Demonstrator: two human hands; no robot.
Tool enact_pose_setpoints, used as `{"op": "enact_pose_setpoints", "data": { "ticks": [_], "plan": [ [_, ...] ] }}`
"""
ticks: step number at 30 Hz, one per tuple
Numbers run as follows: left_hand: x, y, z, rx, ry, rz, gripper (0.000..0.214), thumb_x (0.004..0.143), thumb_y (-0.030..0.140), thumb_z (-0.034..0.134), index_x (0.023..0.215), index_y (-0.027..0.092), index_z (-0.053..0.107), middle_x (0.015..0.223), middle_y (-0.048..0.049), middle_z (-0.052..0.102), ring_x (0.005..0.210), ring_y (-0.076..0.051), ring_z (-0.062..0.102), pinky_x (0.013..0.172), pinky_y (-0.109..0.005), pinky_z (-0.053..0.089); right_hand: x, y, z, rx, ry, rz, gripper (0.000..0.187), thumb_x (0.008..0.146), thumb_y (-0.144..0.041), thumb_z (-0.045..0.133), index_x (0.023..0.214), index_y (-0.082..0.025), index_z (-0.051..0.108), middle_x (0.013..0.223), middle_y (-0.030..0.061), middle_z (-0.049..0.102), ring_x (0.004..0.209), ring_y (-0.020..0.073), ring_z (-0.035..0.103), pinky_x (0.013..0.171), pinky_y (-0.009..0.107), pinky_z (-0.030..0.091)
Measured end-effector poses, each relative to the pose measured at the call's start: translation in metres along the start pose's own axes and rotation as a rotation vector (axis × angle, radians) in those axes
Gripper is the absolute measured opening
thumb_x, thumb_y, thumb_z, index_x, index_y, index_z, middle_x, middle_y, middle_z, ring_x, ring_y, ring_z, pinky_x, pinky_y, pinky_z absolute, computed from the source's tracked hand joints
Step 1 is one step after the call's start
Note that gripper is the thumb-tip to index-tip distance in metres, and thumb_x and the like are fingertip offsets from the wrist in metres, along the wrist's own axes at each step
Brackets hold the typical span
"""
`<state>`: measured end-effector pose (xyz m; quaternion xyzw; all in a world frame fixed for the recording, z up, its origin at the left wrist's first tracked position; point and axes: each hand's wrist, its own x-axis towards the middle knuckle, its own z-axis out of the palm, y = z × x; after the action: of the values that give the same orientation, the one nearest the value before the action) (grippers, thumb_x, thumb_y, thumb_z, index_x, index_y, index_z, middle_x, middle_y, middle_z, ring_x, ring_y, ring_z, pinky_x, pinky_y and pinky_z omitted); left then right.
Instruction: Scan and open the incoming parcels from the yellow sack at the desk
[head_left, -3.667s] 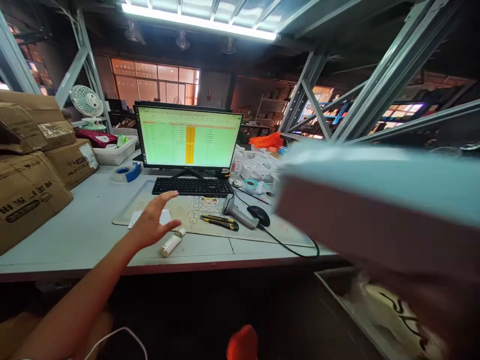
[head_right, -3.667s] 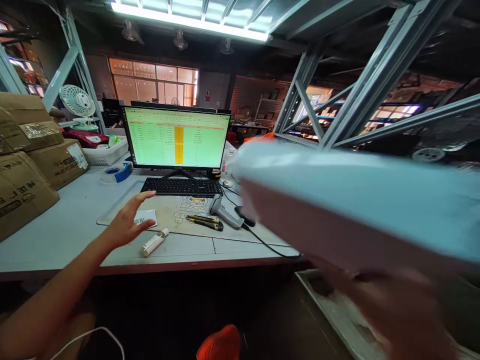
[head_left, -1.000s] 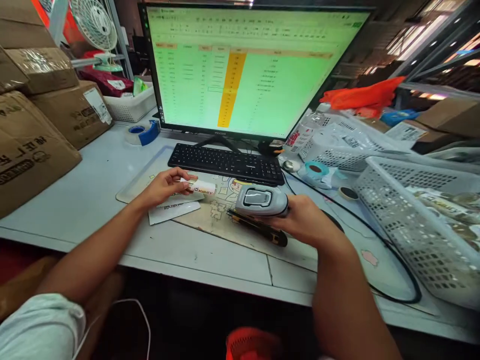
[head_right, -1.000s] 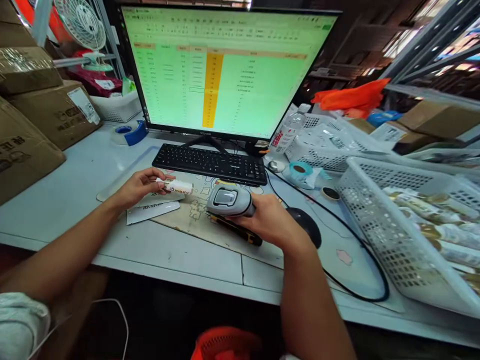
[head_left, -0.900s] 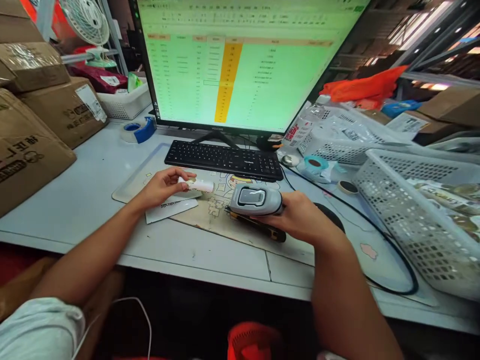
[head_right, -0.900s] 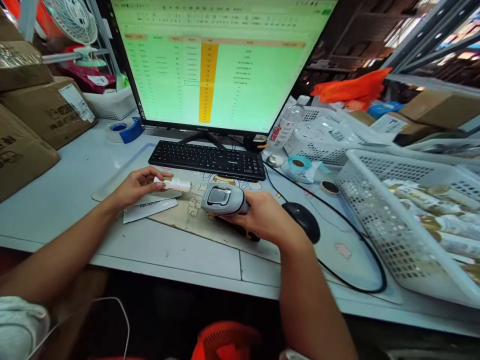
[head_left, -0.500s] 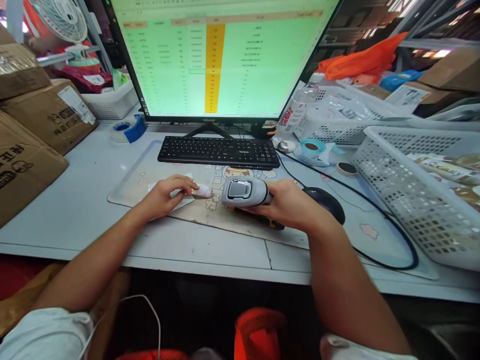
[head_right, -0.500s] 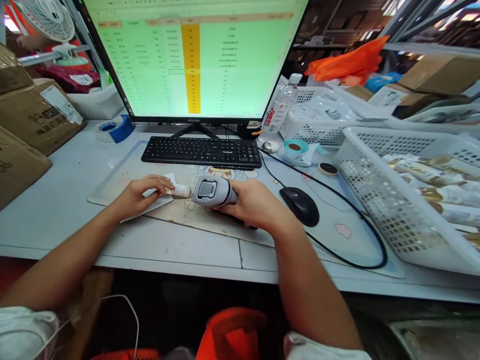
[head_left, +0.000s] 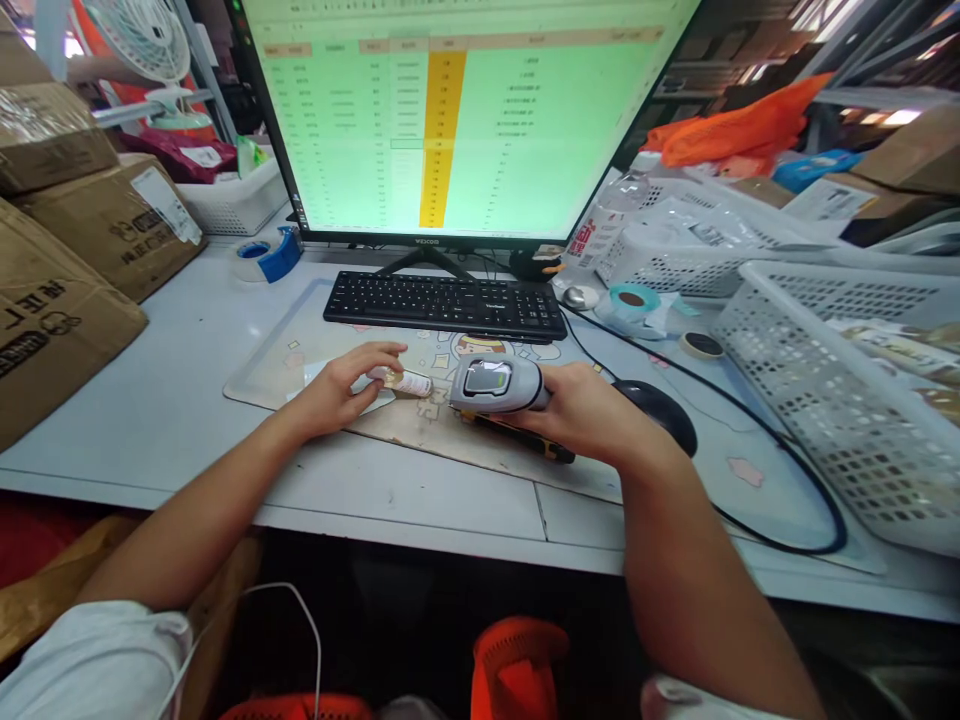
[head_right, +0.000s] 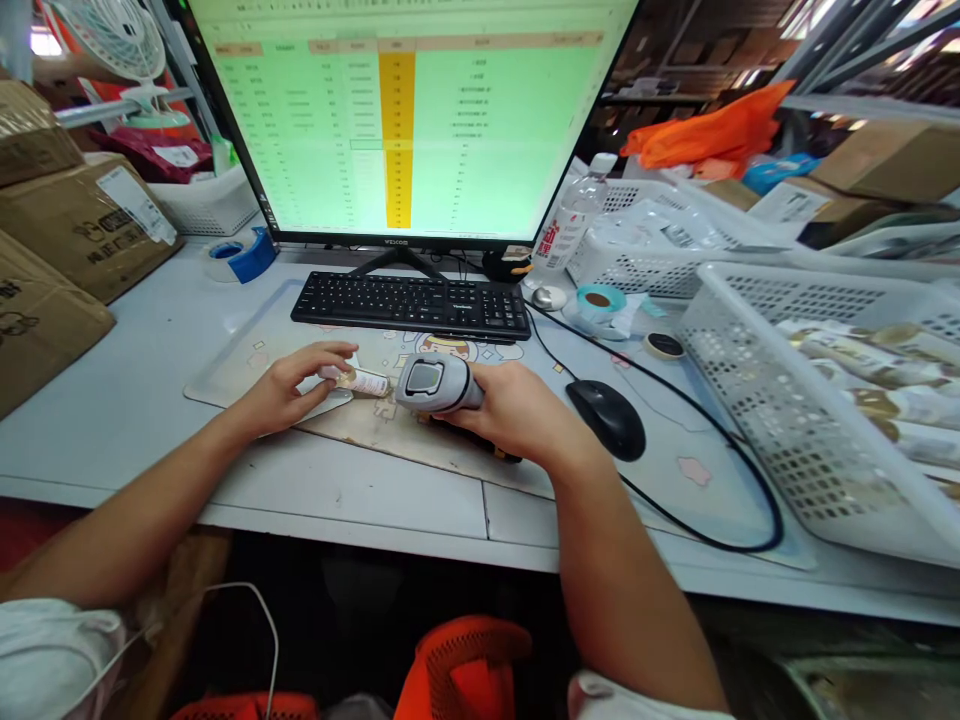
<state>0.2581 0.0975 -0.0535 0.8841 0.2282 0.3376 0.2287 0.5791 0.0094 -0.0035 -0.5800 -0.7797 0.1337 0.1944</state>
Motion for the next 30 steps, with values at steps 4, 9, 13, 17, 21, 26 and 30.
{"op": "enact_pose_setpoints", "data": {
  "ticks": [4, 9, 13, 17, 21, 26, 30],
  "plan": [
    [-0.004, -0.014, -0.007, 0.247, -0.11, -0.354, 0.082, 0.085, 0.04, 0.077, 0.155, 0.021, 0.039, 0.16, -0.014, 0.044, 0.146, -0.032, 0.044, 0.12, -0.047, 0.041, 0.001, 0.002, 0.0, -0.006, 0.018, -0.011, 0.034, 0.082, -0.044, 0.078, 0.111, -0.026, 0.077, 0.103, 0.0014, 0.08, 0.093, 0.027, 0.075, 0.078, 0.034, 0.059],
    [-0.004, -0.021, -0.013, 0.474, -0.296, -0.511, 0.062, 0.089, 0.043, 0.07, 0.144, 0.018, 0.057, 0.147, -0.0141, 0.059, 0.134, -0.034, 0.056, 0.113, -0.043, 0.044, 0.002, 0.004, 0.001, -0.024, 0.023, 0.003, 0.033, 0.08, -0.042, 0.079, 0.109, -0.025, 0.077, 0.101, 0.0023, 0.08, 0.092, 0.0275, 0.075, 0.077, 0.034, 0.058],
    [-0.004, -0.017, -0.022, 0.559, -0.266, -0.554, 0.027, 0.091, 0.035, 0.061, 0.108, 0.019, 0.075, 0.105, -0.0134, 0.075, 0.104, -0.035, 0.069, 0.093, -0.042, 0.05, 0.003, 0.004, 0.002, -0.035, 0.035, -0.002, 0.036, 0.081, -0.043, 0.078, 0.111, -0.024, 0.076, 0.102, 0.0037, 0.08, 0.092, 0.0284, 0.075, 0.077, 0.035, 0.059],
    [-0.008, -0.021, -0.048, 0.478, 0.231, -0.702, 0.015, 0.084, 0.031, 0.069, 0.08, 0.016, 0.07, 0.064, -0.0053, 0.059, 0.073, -0.026, 0.061, 0.075, -0.035, 0.046, 0.003, 0.002, -0.001, -0.022, 0.075, -0.029, 0.042, 0.083, -0.046, 0.077, 0.118, -0.023, 0.075, 0.099, 0.0051, 0.08, 0.089, 0.0297, 0.075, 0.076, 0.036, 0.059],
    [-0.005, -0.023, -0.053, -0.167, 0.498, -0.668, 0.03, 0.092, 0.044, 0.06, 0.086, 0.015, 0.064, 0.072, -0.0025, 0.061, 0.064, -0.016, 0.054, 0.061, -0.027, 0.044, 0.001, -0.002, -0.003, -0.025, 0.102, -0.032, 0.045, 0.084, -0.051, 0.076, 0.119, -0.023, 0.075, 0.095, 0.0063, 0.08, 0.085, 0.0309, 0.075, 0.073, 0.037, 0.059],
    [0.009, -0.011, -0.013, -0.55, 0.495, -0.736, 0.025, 0.091, 0.04, 0.058, 0.09, 0.015, 0.062, 0.077, -0.0028, 0.065, 0.066, -0.016, 0.06, 0.057, -0.025, 0.049, -0.002, -0.005, -0.001, 0.003, 0.113, -0.051, 0.045, 0.084, -0.046, 0.077, 0.125, -0.026, 0.072, 0.102, 0.0044, 0.079, 0.091, 0.0306, 0.075, 0.079, 0.039, 0.058],
    [0.016, 0.001, 0.009, -0.645, 0.32, -0.753, 0.024, 0.093, 0.034, 0.056, 0.107, 0.014, 0.06, 0.069, -0.0002, 0.062, 0.048, -0.011, 0.051, 0.043, -0.022, 0.042, -0.004, -0.009, 0.001, -0.007, 0.065, -0.076, 0.037, 0.083, -0.041, 0.075, 0.117, -0.025, 0.074, 0.105, 0.0046, 0.079, 0.094, 0.0298, 0.074, 0.081, 0.038, 0.057]
  ]
}}
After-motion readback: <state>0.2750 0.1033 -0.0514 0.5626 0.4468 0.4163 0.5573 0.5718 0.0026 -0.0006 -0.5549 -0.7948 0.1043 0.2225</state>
